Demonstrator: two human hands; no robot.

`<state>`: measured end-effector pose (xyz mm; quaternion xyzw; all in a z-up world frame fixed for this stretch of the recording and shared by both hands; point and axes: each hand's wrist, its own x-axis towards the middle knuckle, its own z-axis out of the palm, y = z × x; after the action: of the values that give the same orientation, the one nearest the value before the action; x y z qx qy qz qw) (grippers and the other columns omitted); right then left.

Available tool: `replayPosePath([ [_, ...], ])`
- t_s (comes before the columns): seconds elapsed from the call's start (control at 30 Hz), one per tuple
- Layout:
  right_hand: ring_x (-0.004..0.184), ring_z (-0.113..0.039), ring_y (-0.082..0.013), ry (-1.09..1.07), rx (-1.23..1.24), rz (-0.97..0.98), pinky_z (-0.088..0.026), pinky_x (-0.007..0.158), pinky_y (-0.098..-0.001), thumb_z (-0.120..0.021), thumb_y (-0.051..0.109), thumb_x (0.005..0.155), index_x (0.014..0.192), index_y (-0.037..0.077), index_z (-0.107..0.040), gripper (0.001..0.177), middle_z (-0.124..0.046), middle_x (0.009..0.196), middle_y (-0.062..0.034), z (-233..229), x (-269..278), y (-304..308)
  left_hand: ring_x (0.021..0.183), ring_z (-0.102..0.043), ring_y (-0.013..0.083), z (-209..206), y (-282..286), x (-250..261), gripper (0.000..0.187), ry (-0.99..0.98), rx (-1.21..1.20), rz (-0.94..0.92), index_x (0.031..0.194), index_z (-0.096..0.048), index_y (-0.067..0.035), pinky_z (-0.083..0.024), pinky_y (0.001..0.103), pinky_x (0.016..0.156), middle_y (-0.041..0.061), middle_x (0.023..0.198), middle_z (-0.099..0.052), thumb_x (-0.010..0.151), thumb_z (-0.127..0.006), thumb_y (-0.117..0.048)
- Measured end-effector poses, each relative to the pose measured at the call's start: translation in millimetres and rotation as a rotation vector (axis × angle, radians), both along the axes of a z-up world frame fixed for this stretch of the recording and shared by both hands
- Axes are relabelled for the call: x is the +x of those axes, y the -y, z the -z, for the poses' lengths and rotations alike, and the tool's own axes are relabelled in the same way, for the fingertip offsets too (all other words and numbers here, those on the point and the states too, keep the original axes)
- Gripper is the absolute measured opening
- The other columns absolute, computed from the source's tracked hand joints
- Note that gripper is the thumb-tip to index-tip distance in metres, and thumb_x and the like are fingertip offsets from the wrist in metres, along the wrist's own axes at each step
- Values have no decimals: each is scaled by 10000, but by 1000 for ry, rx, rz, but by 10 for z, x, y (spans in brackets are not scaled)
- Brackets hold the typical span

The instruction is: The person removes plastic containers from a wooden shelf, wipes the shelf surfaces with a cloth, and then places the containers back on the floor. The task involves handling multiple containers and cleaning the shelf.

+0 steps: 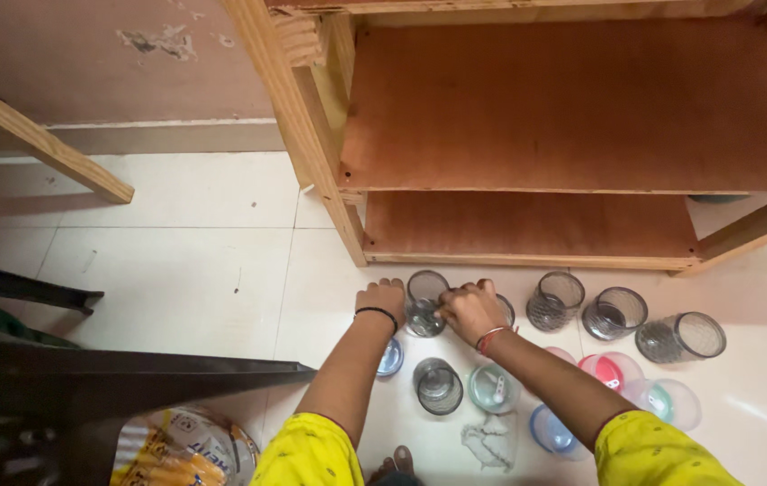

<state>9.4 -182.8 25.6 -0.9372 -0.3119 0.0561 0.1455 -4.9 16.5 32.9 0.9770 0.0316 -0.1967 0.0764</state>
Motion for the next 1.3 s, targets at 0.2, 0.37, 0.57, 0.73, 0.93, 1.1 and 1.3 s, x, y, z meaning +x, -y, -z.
replayPosePath([
  [0.2,1023,-628,-273,75,197,40,-349,945,-513,-694,397,883,1019,149,-723,285,-731,1003,-75,-306,13,163,1276,-594,376,-322,-70,103,1064,-98,-252,-138,1504,-400,-105,-505,442,1052,189,1419,-557,615,-933,-347],
  [0.37,1079,-593,-288,124,304,28,-355,921,-495,-687,402,891,1082,154,-688,313,-685,1057,-78,-571,-28,324,1336,-544,353,-441,-56,136,1249,115,-595,-66,1522,-341,-43,-455,389,1107,231,1430,-551,503,-1010,-320],
  [0.57,1138,-589,-308,99,398,3,-365,936,-475,-697,363,896,1224,153,-633,395,-680,1152,-100,-831,-93,474,1277,-605,306,-603,-7,53,1123,265,-803,20,1441,-482,-20,-468,375,1077,185,1347,-644,480,-1000,-285],
  [0.73,1142,-585,-378,-50,628,108,-502,926,-471,-683,115,821,1505,56,-431,731,-605,1268,-234,-827,-110,491,1215,-663,260,-704,4,13,1061,213,-813,-42,1395,-529,-22,-498,349,1052,152,1288,-699,480,-987,-303],
  [0.93,944,-734,-275,-478,867,393,-618,734,-349,-582,38,874,1279,9,-596,405,-723,1212,-135,-457,-7,328,1174,-682,246,-689,-9,35,1050,229,-876,-100,1373,-518,-11,-521,349,1024,147,1255,-710,487,-986,-325],
  [1.1,962,-759,-300,-385,498,300,-585,859,-377,-600,51,857,1168,50,-710,330,-760,1106,-157,-66,-32,260,1166,-690,257,-711,23,63,987,249,-951,-184,1288,-531,30,-528,352,1011,167,1231,-705,517,-976,-398],
  [1.3,1050,-692,-380,-279,356,32,-549,916,-438,-626,39,784,1135,53,-734,367,-706,1142,-222,279,-90,71,1162,-691,293,-752,47,51,917,247,-796,-197,1219,-604,50,-528,369,1020,210,1228,-711,543,-952,-462],
])
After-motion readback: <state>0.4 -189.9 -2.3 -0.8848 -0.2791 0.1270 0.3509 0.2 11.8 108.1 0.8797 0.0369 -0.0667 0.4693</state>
